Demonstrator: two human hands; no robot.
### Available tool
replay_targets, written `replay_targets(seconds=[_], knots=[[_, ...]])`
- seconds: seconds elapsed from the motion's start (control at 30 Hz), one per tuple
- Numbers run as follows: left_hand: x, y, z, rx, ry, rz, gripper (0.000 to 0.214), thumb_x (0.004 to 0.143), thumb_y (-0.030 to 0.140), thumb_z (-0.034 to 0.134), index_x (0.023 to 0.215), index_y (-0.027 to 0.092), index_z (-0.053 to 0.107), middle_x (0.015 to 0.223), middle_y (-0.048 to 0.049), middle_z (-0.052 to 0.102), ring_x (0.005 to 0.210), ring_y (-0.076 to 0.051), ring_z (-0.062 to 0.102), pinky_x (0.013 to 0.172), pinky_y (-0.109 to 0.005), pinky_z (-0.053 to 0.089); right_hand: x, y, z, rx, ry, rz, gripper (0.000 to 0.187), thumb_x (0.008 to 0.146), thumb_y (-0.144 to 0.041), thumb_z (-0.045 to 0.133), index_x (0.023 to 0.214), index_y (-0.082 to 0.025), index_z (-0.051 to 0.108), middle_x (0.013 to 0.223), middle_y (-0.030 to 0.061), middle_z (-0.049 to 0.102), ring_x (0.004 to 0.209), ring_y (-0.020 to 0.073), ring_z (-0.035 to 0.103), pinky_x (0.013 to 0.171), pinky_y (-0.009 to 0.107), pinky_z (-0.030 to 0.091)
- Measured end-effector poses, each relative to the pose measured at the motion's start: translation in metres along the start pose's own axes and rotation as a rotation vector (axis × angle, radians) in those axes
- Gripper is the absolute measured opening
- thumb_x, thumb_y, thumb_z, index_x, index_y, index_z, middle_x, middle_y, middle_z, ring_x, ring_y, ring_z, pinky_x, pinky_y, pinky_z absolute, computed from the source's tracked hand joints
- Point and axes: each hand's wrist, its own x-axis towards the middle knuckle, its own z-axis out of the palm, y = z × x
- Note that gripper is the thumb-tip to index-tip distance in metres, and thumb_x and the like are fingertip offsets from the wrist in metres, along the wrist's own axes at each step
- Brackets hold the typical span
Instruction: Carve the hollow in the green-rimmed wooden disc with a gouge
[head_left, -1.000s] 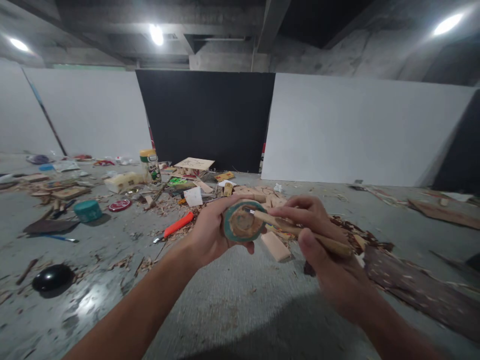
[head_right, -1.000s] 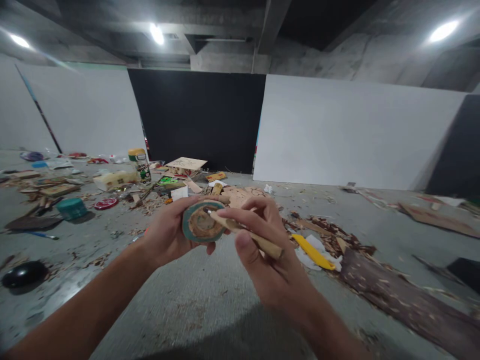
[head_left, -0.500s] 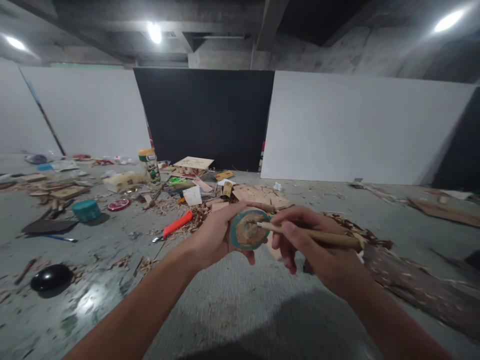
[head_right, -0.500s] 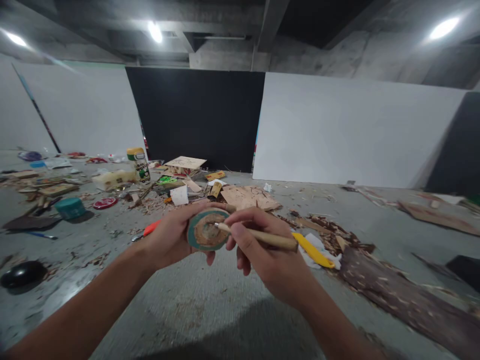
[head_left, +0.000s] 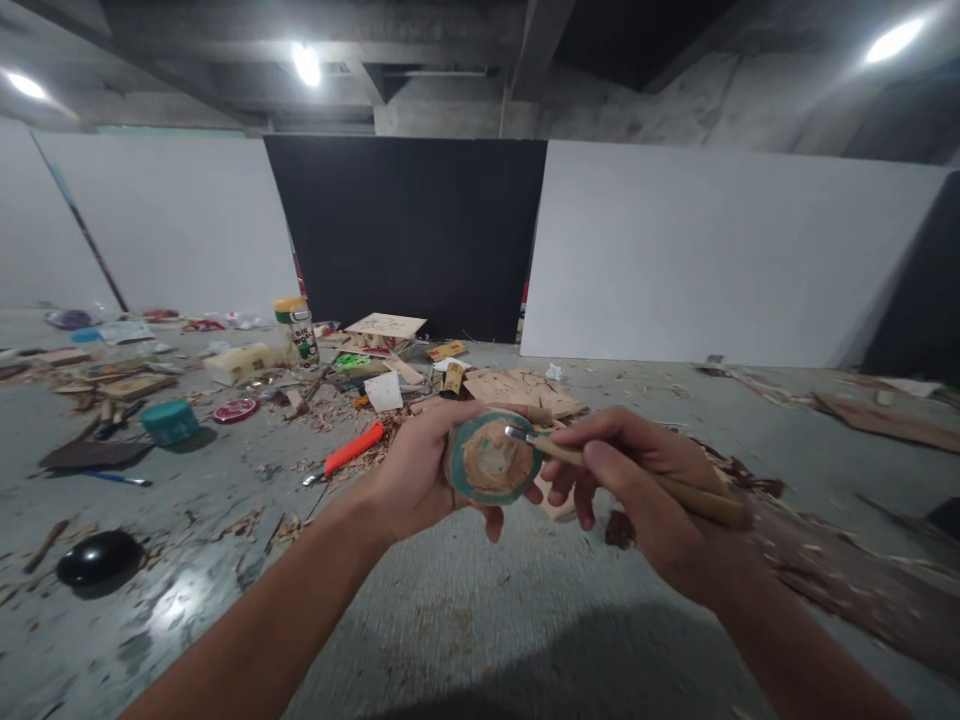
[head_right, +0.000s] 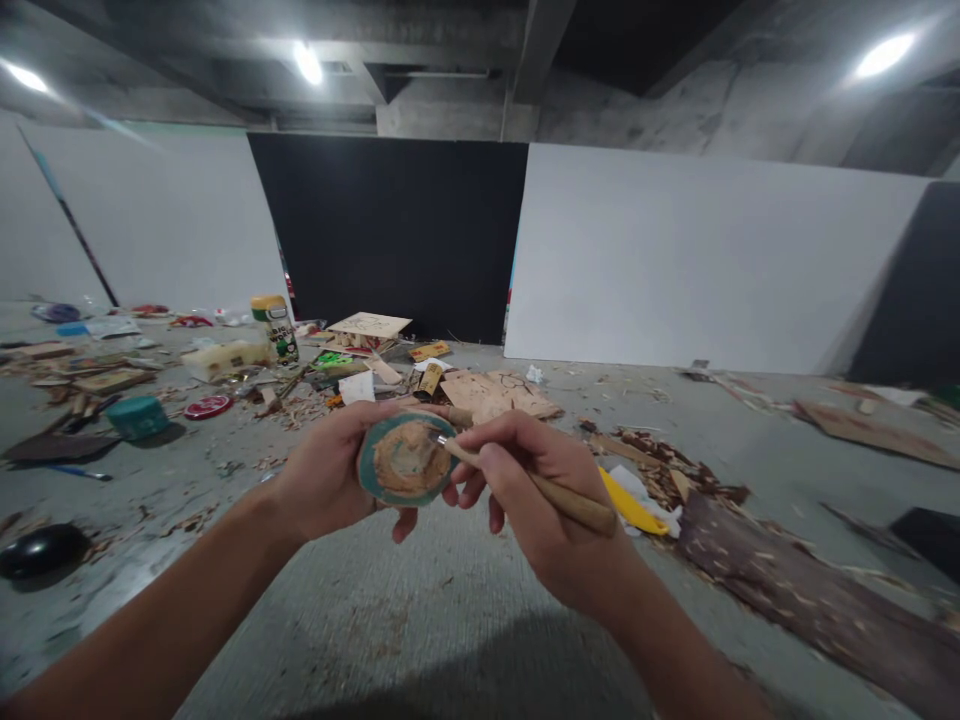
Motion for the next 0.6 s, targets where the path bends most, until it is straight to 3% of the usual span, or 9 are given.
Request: replay_targets(seconds=[0.17, 0.4, 0.6], knots=[[0.001, 0.001, 0.002, 0.031, 0.003, -0.001, 0.049, 0.092, 0.034, 0.033, 0.120, 0.005, 0.062, 0.084, -0.0171, 0.071, 0.069, -0.025, 0.068, 0.041, -0.028, 0.053, -0.001, 0.001, 0.001, 0.003, -0.028, -0.048, 0.015, 0.096, -0.021, 0.054, 0.097, -0.022, 0.069, 0.073, 0.0010, 0.071, 0.060, 0.0111, 0.065, 0.046, 0.018, 0.053], [0.002, -0.001, 0.015, 0.158, 0.088, 0.079, 0.052, 0.091, 0.030, 0.030, 0.127, 0.006, 0.058, 0.083, -0.0150, 0.071, 0.060, -0.020, 0.063, 0.039, -0.025, 0.049, -0.001, 0.010, 0.006, 0.108, 0.031, -0.083, 0.017, 0.099, -0.022, 0.052, 0.096, -0.022, 0.068, 0.075, 0.0013, 0.071, 0.067, 0.0147, 0.069, 0.062, 0.029, 0.060], [-0.004, 0.006, 0.022, 0.319, 0.125, 0.018, 0.051, 0.092, 0.030, 0.027, 0.120, 0.008, 0.063, 0.076, -0.0132, 0.068, 0.063, -0.023, 0.066, 0.037, -0.024, 0.049, 0.000, 0.006, 0.000, 0.027, -0.031, -0.074, 0.011, 0.095, -0.025, 0.059, 0.092, -0.023, 0.069, 0.072, 0.0008, 0.071, 0.063, 0.0137, 0.070, 0.049, 0.021, 0.055]])
